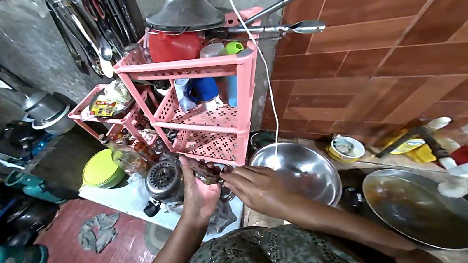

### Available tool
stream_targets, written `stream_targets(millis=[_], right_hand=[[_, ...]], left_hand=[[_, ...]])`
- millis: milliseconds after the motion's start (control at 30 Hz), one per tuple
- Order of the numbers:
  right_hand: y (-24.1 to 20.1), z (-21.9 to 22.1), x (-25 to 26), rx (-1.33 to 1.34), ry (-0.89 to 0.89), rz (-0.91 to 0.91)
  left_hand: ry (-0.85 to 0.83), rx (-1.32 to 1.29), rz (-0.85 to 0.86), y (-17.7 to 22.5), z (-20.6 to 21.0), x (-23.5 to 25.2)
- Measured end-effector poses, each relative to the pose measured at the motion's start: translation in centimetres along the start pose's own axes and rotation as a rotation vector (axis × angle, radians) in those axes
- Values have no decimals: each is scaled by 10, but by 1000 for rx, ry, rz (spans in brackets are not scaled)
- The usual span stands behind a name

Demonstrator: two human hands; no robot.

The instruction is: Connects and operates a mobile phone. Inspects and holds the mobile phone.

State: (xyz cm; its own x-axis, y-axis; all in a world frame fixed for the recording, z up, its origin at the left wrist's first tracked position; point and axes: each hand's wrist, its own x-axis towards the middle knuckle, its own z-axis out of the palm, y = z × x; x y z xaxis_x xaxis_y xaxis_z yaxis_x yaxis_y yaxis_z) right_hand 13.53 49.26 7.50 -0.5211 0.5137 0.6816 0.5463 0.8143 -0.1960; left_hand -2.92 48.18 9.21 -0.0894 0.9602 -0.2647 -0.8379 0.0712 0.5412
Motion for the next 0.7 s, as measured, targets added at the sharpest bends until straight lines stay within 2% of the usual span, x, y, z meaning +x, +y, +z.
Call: stream_targets(millis=[300, 700], right_hand=[[-12, 5, 3, -254, 22, -58], [-16, 11, 13, -257, 61, -35]], left_hand=[[-25, 32, 222, -13, -2, 3], [-23, 70, 244, -10, 2, 5]])
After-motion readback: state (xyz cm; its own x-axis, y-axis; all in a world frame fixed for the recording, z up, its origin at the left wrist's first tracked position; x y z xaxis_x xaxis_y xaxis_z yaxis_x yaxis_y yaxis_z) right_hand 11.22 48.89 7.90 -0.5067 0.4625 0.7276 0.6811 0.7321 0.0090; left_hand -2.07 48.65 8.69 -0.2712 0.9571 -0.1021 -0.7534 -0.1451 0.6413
